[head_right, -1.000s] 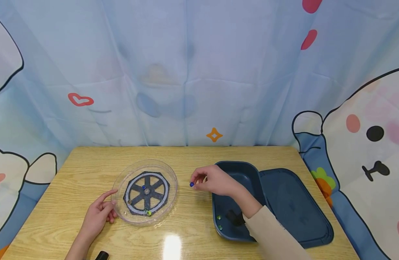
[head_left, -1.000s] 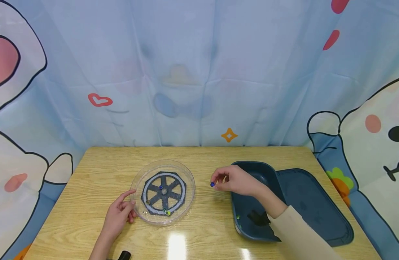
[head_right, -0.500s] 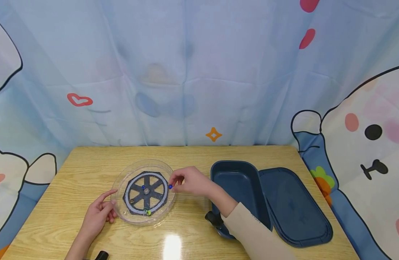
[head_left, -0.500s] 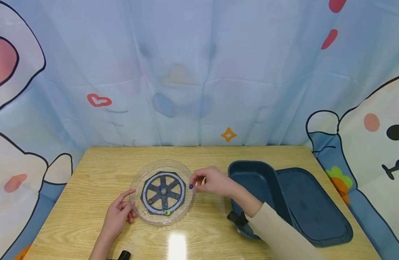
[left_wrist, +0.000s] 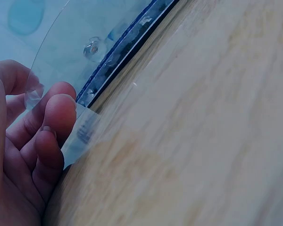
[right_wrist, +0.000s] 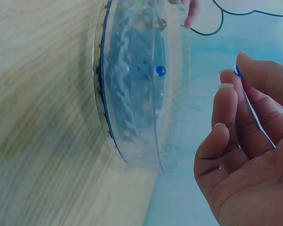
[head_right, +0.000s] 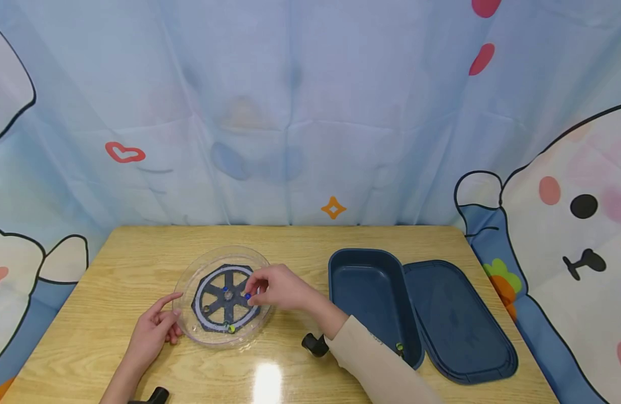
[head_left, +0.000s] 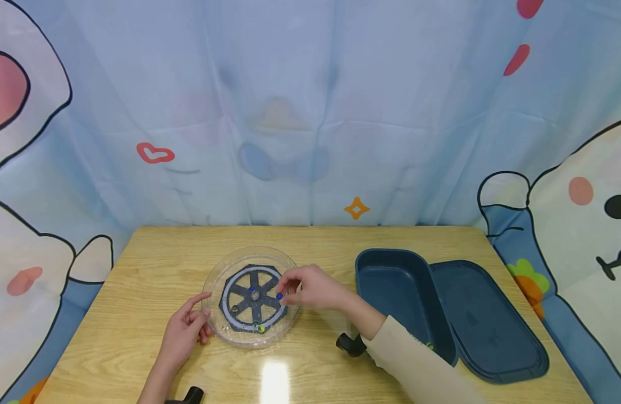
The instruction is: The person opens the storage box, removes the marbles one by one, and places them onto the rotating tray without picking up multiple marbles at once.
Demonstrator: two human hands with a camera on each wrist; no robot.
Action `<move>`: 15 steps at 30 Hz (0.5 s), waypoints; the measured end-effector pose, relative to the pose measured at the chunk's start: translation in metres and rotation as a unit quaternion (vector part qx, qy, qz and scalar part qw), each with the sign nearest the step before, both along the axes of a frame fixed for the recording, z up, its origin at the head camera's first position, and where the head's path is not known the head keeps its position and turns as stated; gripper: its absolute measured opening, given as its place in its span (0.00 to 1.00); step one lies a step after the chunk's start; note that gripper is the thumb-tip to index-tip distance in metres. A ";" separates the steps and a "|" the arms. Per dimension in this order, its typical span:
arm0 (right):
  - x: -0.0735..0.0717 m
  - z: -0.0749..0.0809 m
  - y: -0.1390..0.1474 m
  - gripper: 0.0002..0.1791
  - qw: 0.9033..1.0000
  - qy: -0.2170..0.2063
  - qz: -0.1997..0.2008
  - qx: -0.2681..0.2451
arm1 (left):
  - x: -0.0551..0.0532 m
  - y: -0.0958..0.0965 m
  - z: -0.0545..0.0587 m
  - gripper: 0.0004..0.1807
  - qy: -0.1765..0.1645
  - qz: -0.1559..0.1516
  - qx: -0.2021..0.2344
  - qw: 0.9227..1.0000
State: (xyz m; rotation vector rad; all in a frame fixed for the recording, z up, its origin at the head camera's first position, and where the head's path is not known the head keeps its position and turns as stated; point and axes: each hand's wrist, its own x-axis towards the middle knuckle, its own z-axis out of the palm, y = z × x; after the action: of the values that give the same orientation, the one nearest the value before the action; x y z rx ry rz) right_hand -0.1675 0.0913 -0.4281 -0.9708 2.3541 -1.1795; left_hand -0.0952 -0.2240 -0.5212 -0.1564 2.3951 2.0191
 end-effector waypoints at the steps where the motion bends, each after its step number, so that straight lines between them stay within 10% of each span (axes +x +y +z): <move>1: 0.000 -0.001 -0.001 0.07 1.000 -0.003 0.000 0.000 | 0.000 0.000 0.000 0.20 0.000 -0.001 0.000 1.000; 15: 0.002 -0.011 -0.010 0.06 0.999 -0.029 0.014 0.005 | 0.000 -0.001 -0.001 0.21 0.006 -0.010 0.006 1.000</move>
State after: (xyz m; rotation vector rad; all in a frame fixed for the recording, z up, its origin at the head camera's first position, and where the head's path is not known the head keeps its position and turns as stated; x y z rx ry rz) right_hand -0.1656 0.0813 -0.4388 -0.9496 2.2918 -1.1676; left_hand -0.0956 -0.2253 -0.5219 -0.1210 2.3808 2.0312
